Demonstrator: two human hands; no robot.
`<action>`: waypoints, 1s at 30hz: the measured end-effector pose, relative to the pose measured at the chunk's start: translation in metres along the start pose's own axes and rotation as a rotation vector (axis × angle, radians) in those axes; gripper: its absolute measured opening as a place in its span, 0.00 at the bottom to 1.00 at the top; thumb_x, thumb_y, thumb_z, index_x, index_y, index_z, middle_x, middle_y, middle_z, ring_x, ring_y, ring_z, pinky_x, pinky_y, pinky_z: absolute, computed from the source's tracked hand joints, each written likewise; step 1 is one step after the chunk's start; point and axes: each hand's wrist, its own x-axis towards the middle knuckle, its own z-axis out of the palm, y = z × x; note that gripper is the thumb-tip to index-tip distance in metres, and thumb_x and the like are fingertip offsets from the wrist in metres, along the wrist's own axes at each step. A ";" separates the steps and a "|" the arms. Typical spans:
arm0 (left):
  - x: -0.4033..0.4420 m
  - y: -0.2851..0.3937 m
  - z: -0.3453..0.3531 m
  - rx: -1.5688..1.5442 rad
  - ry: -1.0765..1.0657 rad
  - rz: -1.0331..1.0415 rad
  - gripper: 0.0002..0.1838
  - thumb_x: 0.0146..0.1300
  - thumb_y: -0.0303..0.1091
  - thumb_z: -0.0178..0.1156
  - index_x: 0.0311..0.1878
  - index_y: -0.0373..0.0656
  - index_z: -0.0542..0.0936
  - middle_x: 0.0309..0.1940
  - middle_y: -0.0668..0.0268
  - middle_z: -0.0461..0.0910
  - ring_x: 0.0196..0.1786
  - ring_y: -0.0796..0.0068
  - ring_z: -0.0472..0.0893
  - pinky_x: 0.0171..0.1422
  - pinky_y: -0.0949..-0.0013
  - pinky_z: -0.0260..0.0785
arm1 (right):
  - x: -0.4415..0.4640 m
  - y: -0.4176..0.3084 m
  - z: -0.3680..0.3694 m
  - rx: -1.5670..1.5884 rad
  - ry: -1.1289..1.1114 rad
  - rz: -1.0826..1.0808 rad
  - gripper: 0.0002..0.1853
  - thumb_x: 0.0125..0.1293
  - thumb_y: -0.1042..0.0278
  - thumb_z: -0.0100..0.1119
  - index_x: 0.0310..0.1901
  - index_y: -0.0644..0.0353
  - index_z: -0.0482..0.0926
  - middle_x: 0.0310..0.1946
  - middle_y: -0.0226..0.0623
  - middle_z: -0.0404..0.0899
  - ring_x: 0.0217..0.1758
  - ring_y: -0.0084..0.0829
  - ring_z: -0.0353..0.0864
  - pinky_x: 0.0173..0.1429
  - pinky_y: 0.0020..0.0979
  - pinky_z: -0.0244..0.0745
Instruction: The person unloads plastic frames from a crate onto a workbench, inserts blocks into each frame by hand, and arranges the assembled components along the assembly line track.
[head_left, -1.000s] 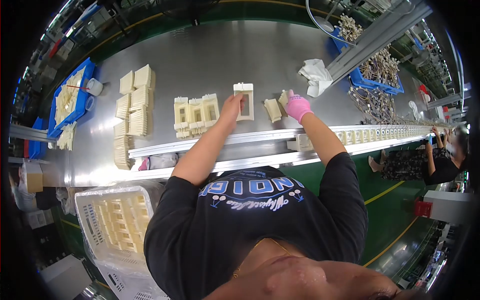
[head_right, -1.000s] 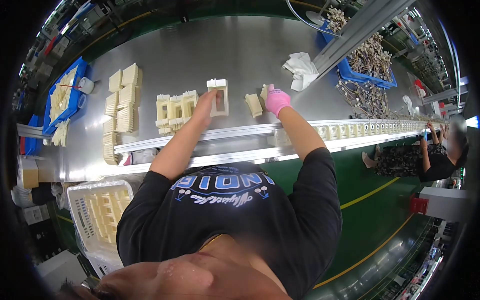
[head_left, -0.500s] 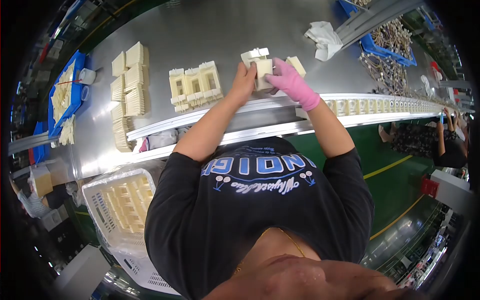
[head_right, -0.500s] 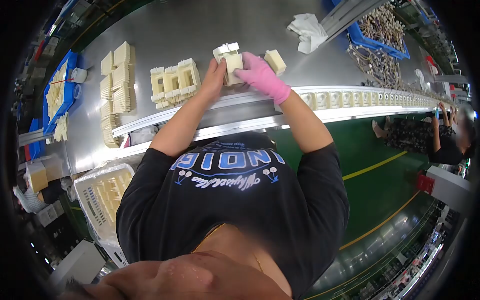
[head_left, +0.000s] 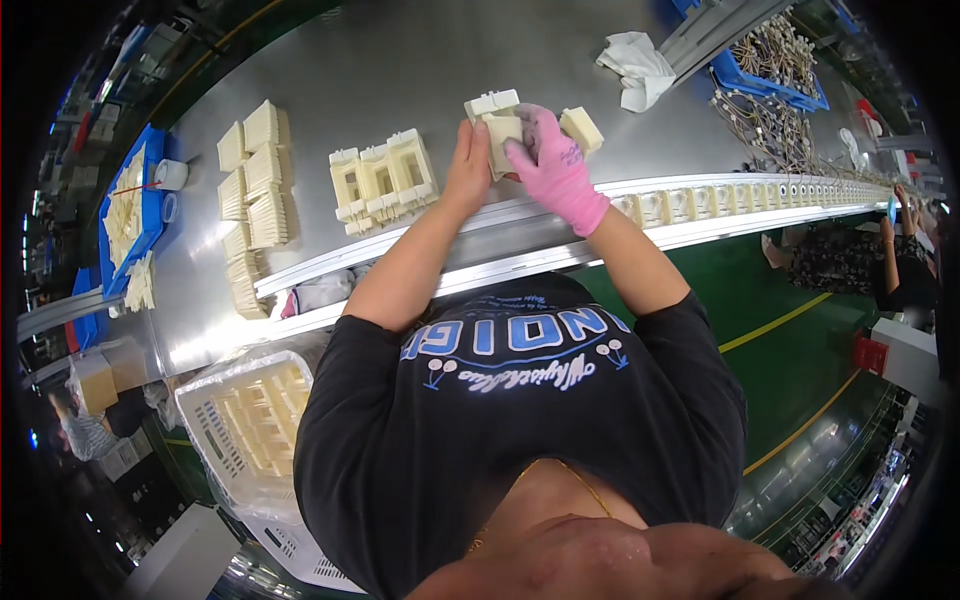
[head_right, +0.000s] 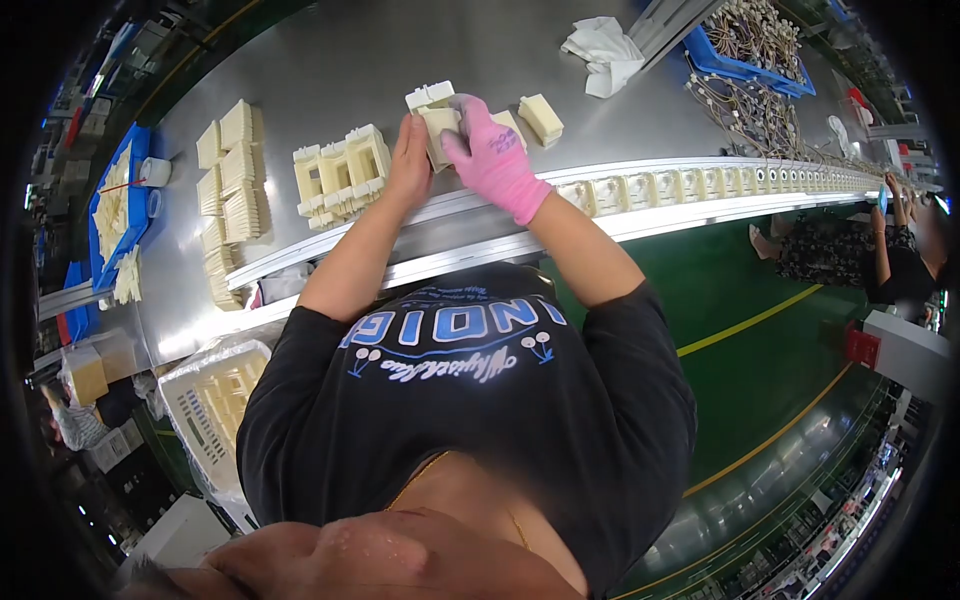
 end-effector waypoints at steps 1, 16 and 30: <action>0.002 -0.008 -0.003 0.043 0.018 0.039 0.20 0.70 0.47 0.35 0.53 0.41 0.62 0.44 0.61 0.70 0.47 0.73 0.71 0.48 0.71 0.68 | -0.001 0.000 0.002 0.041 0.024 -0.017 0.17 0.59 0.70 0.54 0.49 0.64 0.65 0.24 0.36 0.74 0.28 0.25 0.77 0.32 0.26 0.71; -0.004 0.013 0.001 -0.090 -0.174 -0.337 0.20 0.65 0.45 0.48 0.55 0.45 0.63 0.43 0.61 0.73 0.42 0.66 0.78 0.33 0.63 0.75 | 0.007 -0.013 -0.040 0.449 -0.361 0.279 0.21 0.59 0.74 0.52 0.55 0.61 0.67 0.30 0.31 0.74 0.29 0.19 0.72 0.34 0.21 0.69; 0.018 0.059 -0.050 0.724 -0.673 -0.092 0.17 0.56 0.29 0.54 0.51 0.46 0.74 0.55 0.62 0.71 0.61 0.67 0.67 0.63 0.59 0.57 | -0.008 -0.036 -0.064 -0.162 -0.684 0.056 0.12 0.52 0.61 0.56 0.34 0.60 0.74 0.34 0.38 0.71 0.44 0.32 0.70 0.49 0.32 0.64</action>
